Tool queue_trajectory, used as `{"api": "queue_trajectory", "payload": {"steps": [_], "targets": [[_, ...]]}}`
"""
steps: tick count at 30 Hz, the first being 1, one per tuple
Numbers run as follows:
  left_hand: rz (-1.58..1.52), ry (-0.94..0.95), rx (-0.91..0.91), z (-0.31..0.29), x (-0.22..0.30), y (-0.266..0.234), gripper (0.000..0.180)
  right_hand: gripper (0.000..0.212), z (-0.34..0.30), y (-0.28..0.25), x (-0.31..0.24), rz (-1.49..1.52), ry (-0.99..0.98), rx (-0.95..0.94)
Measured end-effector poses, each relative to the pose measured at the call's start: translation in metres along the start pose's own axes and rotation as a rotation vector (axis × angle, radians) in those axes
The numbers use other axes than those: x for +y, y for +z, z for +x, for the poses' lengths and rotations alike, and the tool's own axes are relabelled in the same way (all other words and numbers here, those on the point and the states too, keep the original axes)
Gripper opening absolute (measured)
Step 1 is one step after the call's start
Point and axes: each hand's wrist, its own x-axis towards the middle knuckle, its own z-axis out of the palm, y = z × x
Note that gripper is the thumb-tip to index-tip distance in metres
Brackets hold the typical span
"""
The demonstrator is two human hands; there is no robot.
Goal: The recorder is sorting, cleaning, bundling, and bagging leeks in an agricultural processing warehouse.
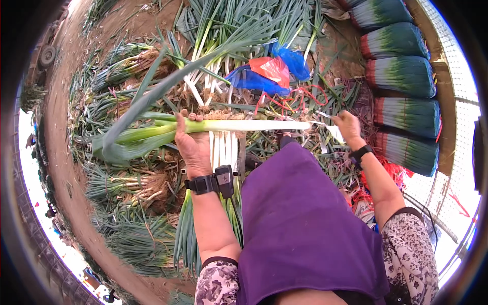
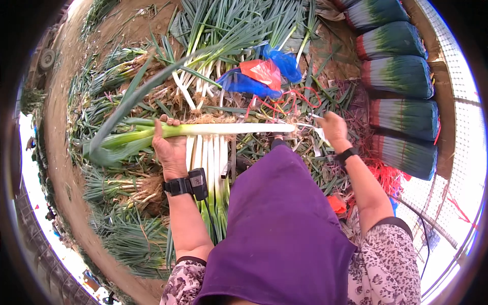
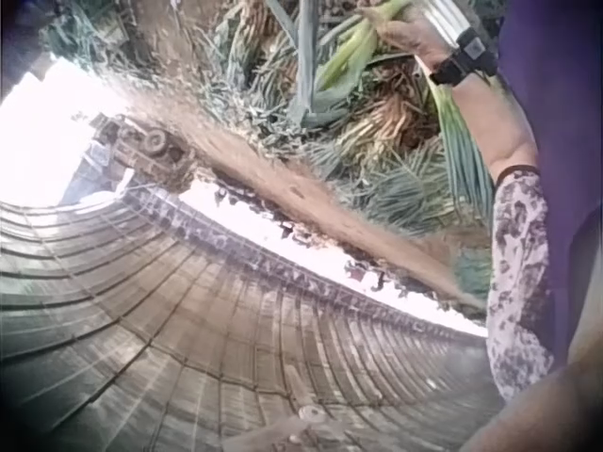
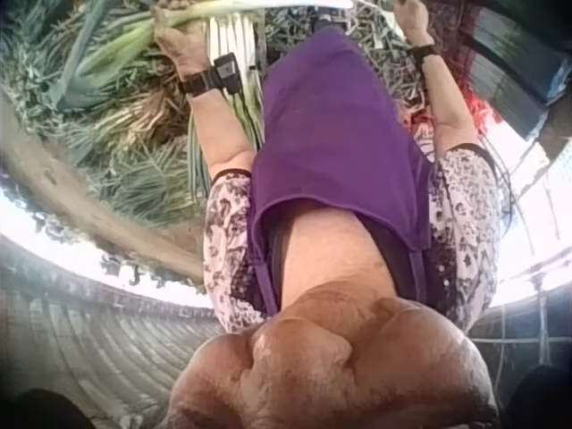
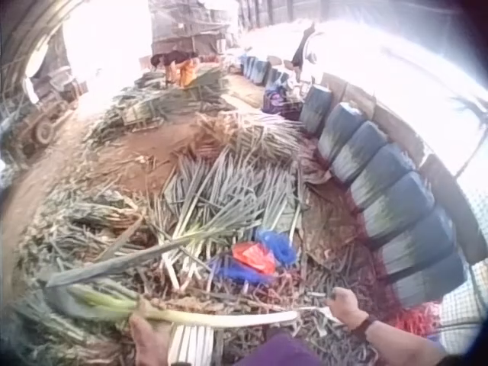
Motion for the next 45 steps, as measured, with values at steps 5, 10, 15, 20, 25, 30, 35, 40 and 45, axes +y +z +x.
{"api": "queue_trajectory", "payload": {"steps": [5,10,15,20,25,30,35,40,45], "targets": [[-0.024,-0.019,0.087,-0.009,-0.029,0.010,0.019,0.043,-0.058,0.044,-0.181,0.390,-0.628,-0.100],[0.036,-0.010,0.188,-0.027,-0.047,0.031,0.026,0.032,-0.072,0.077,-0.241,0.226,-0.891,-0.094],[0.001,0.059,0.302,-0.026,-0.048,0.019,0.031,0.020,-0.063,0.096,-0.238,0.305,-0.954,-0.102],[-0.036,0.153,0.417,-0.015,-0.025,-0.003,0.039,0.014,-0.039,0.100,-0.159,0.365,-0.293,0.058],[0.007,0.180,0.354,-0.020,-0.009,-0.004,0.038,0.021,-0.021,0.048,-0.103,0.064,-0.299,0.080],[0.022,0.166,0.340,-0.024,-0.018,0.001,0.037,0.032,-0.057,0.074,-0.200,0.258,-0.753,-0.198],[0.059,0.090,0.302,-0.021,-0.016,-0.004,0.043,0.012,-0.059,0.107,-0.221,0.094,-0.980,-0.121],[0.081,0.059,0.348,-0.018,-0.006,-0.023,0.041,0.016,-0.068,0.109,-0.229,-0.114,-1.103,-0.196],[0.034,0.036,0.352,-0.022,-0.005,-0.033,0.040,0.007,-0.061,0.116,-0.220,0.124,-0.892,-0.272]]}}
